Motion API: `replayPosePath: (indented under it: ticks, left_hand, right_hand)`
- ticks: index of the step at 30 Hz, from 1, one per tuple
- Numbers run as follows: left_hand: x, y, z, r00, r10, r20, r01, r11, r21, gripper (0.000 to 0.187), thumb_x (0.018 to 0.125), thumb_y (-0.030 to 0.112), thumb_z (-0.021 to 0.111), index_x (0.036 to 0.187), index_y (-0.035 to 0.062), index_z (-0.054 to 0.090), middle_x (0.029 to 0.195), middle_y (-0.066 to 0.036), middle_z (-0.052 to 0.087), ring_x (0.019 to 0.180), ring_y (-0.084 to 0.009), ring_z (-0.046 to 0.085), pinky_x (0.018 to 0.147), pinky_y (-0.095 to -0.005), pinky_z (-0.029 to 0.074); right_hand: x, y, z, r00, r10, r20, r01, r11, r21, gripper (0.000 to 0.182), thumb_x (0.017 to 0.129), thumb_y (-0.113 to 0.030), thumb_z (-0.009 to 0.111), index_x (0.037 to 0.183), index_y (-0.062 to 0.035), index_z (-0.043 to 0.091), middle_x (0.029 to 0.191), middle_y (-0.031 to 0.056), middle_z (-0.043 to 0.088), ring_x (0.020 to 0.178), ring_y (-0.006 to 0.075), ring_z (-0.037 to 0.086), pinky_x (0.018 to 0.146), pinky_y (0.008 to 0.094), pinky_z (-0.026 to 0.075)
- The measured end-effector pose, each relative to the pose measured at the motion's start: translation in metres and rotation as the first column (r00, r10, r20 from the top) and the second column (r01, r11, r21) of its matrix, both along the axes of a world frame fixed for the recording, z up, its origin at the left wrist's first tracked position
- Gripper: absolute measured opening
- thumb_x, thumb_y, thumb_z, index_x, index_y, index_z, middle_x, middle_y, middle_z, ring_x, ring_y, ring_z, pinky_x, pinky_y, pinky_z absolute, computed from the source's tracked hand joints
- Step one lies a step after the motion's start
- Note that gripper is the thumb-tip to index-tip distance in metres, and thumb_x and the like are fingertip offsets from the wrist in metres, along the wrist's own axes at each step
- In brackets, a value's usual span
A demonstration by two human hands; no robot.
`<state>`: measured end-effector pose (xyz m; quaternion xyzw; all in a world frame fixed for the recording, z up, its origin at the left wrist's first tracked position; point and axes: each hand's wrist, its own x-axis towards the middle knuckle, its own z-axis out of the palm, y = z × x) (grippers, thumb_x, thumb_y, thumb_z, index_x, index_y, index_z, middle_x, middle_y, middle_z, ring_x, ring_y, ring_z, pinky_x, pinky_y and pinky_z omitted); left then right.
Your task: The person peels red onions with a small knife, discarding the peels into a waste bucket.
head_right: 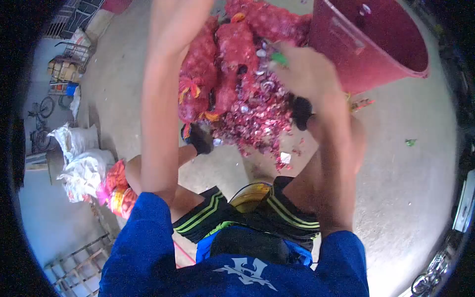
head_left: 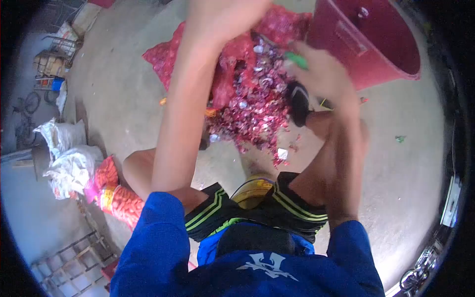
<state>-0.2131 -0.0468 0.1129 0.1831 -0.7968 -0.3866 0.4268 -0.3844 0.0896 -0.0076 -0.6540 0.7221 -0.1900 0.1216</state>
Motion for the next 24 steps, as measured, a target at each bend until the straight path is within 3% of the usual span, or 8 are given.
replayPosePath:
  ticks: [2, 7, 8, 11, 13, 17, 20, 24]
  left_hand:
    - [0.042, -0.001, -0.055, 0.959, 0.281, -0.043, -0.260, 0.927, 0.272, 0.025, 0.091, 0.008, 0.074, 0.115, 0.0033, 0.069, 0.122, -0.008, 0.072, 0.110, -0.0158, 0.068, 0.094, -0.0354, 0.056]
    - [0.116, -0.035, -0.291, 0.842, 0.354, 0.407, -0.522, 0.725, 0.450, 0.021, 0.101, 0.017, 0.067, 0.116, 0.0022, 0.066, 0.096, -0.007, 0.075, 0.085, -0.0145, 0.070, 0.073, -0.0311, 0.055]
    - [0.129, -0.044, -0.362, 0.804, 0.348, 0.482, -0.510, 0.820, 0.259, 0.031, 0.098, 0.021, 0.068, 0.122, 0.0013, 0.068, 0.106, -0.020, 0.076, 0.101, -0.0354, 0.075, 0.090, -0.0433, 0.057]
    - [0.118, -0.027, -0.401, 0.665, 0.247, 0.705, -0.521, 0.829, 0.201, 0.035, 0.097, 0.017, 0.063, 0.129, 0.0034, 0.065, 0.120, -0.023, 0.072, 0.115, -0.0414, 0.071, 0.098, -0.0468, 0.057]
    - [0.118, -0.042, -0.448, 0.387, 0.195, 0.901, -0.185, 0.974, -0.131, 0.035, 0.094, 0.012, 0.061, 0.128, 0.0041, 0.066, 0.133, -0.024, 0.069, 0.123, -0.0403, 0.069, 0.101, -0.0483, 0.057]
    - [0.112, -0.085, -0.509, 0.408, 0.418, 0.812, 0.387, 0.726, -0.569, 0.029, 0.095, 0.017, 0.065, 0.120, 0.0060, 0.074, 0.130, -0.018, 0.074, 0.120, -0.0329, 0.073, 0.096, -0.0450, 0.060]
    - [0.090, -0.103, -0.501, -0.111, 0.140, 0.984, 0.297, 0.949, -0.101, 0.024, 0.095, 0.021, 0.069, 0.111, 0.0091, 0.081, 0.120, -0.013, 0.079, 0.113, -0.0282, 0.077, 0.092, -0.0424, 0.062]
    - [0.090, -0.106, -0.505, -0.122, 0.196, 0.973, 0.390, 0.911, -0.135, 0.022, 0.092, 0.028, 0.076, 0.107, 0.0149, 0.084, 0.114, -0.007, 0.082, 0.106, -0.0253, 0.079, 0.087, -0.0412, 0.063]
  right_hand:
    - [-0.025, 0.016, -0.009, 0.999, 0.012, 0.043, -0.010, 1.000, -0.026, 0.049, 0.099, -0.041, 0.063, 0.137, -0.0099, 0.064, 0.112, 0.0264, 0.076, 0.107, 0.0467, 0.072, 0.090, 0.0577, 0.057]
    - [-0.030, 0.033, 0.012, 0.963, -0.027, 0.268, -0.017, 0.987, 0.159, 0.060, 0.104, -0.029, 0.065, 0.157, -0.0042, 0.052, 0.127, 0.0288, 0.073, 0.111, 0.0372, 0.075, 0.099, 0.0451, 0.055]
    - [-0.030, 0.034, 0.011, 0.962, -0.024, 0.270, -0.024, 0.985, 0.173, 0.060, 0.104, -0.029, 0.065, 0.157, -0.0042, 0.052, 0.127, 0.0288, 0.073, 0.111, 0.0372, 0.075, 0.099, 0.0451, 0.055]
    - [-0.027, 0.031, 0.003, 0.981, -0.027, 0.193, -0.016, 0.976, 0.215, 0.060, 0.103, -0.019, 0.065, 0.159, -0.0060, 0.049, 0.123, 0.0273, 0.074, 0.107, 0.0316, 0.076, 0.096, 0.0442, 0.056]
    - [-0.024, 0.028, -0.001, 0.988, -0.049, 0.146, 0.024, 0.986, 0.166, 0.051, 0.100, -0.021, 0.069, 0.149, -0.0078, 0.059, 0.119, 0.0270, 0.074, 0.109, 0.0447, 0.072, 0.094, 0.0498, 0.054]
    - [-0.013, 0.012, -0.001, 0.982, -0.039, 0.186, 0.012, 0.990, 0.142, 0.051, 0.101, -0.020, 0.069, 0.149, -0.0072, 0.059, 0.116, 0.0278, 0.074, 0.105, 0.0420, 0.074, 0.091, 0.0488, 0.055]
    - [-0.010, -0.007, 0.011, 0.979, -0.080, 0.186, 0.013, 0.941, 0.338, 0.058, 0.105, -0.021, 0.064, 0.160, -0.0097, 0.049, 0.123, 0.0266, 0.074, 0.117, 0.0399, 0.073, 0.101, 0.0459, 0.054]
    - [-0.008, -0.011, 0.010, 0.984, -0.078, 0.160, 0.016, 0.933, 0.359, 0.056, 0.104, -0.020, 0.064, 0.157, -0.0096, 0.052, 0.124, 0.0285, 0.074, 0.112, 0.0426, 0.075, 0.094, 0.0472, 0.057]
